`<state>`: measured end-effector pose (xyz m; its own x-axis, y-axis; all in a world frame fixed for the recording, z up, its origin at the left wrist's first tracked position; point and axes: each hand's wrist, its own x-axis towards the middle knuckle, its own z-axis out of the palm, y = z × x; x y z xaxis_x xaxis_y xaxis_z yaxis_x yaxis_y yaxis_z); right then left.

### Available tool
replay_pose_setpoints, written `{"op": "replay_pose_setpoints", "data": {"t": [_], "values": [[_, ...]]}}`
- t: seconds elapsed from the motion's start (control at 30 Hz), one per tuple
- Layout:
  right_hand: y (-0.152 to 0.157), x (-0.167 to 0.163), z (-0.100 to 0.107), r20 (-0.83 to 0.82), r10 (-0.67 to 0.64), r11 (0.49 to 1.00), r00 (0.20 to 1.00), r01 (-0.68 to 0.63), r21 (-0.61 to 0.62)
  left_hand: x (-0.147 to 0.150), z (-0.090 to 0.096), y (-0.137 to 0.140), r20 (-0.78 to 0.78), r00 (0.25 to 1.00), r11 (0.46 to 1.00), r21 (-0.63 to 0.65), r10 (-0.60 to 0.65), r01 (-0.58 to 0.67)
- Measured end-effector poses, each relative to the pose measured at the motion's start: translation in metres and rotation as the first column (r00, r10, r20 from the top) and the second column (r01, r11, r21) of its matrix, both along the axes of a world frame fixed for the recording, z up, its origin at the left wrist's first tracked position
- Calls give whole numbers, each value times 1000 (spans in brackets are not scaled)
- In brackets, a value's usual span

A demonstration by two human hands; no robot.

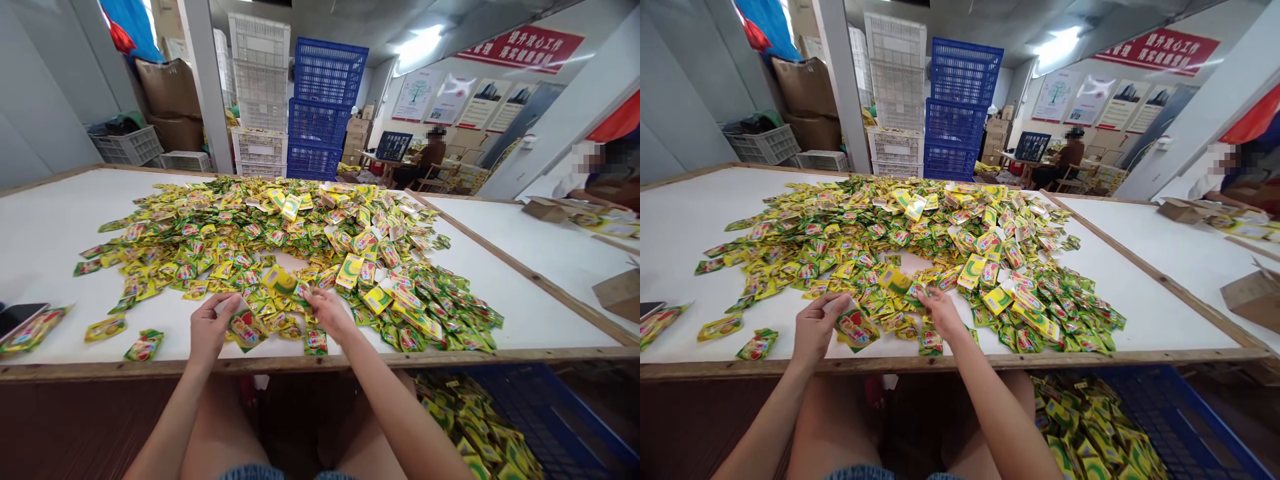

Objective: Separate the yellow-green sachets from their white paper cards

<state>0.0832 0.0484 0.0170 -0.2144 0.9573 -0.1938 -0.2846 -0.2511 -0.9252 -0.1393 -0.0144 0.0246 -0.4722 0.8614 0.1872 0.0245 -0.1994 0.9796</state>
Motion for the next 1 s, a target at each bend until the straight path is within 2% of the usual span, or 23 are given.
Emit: {"op": "replay_pose_setpoints", "data": {"t": [0.07, 0.13, 0.2, 0.27, 0.37, 0.47, 0.53, 0.63, 0.77, 0.83, 1.0], "values": [[18, 18, 6, 89, -160, 981, 983, 149, 121, 7, 3, -6, -165, 985, 999, -29, -50, 46], [28, 39, 7, 190, -251, 952, 949, 206, 227, 17, 2, -9, -220, 968, 992, -49, -124, 116], [28, 58, 1, 296, -208, 964, 932, 145, 222, 26, -4, -9, -184, 968, 985, -55, -172, 165], [18, 71, -11, 379, -134, 984, 916, 78, 160, 29, -13, -6, -126, 968, 975, -87, -216, 206], [3, 78, -28, 413, -75, 994, 908, 34, 106, 25, -27, 1, -71, 953, 947, -156, -293, 280], [4, 79, -29, 475, 11, 982, 880, -100, 162, 19, -37, 6, -59, 932, 916, -218, -358, 338], [12, 82, -23, 573, 53, 954, 818, -212, 214, 18, -40, 6, -51, 924, 900, -253, -379, 356], [24, 86, -12, 700, 93, 915, 709, -338, 222, 19, -41, 4, 12, 935, 901, -262, -355, 346], [33, 88, -1, 870, 85, 819, 485, -531, 217, 21, -43, 3, 136, 922, 889, -249, -362, 385], [39, 85, 4, 912, 75, 794, 402, -578, 190, 21, -44, 3, 193, 904, 873, -247, -381, 421], [54, 63, 7, 962, 34, 768, 271, -623, 148, 22, -42, 3, 258, 876, 842, -265, -407, 469]]}}
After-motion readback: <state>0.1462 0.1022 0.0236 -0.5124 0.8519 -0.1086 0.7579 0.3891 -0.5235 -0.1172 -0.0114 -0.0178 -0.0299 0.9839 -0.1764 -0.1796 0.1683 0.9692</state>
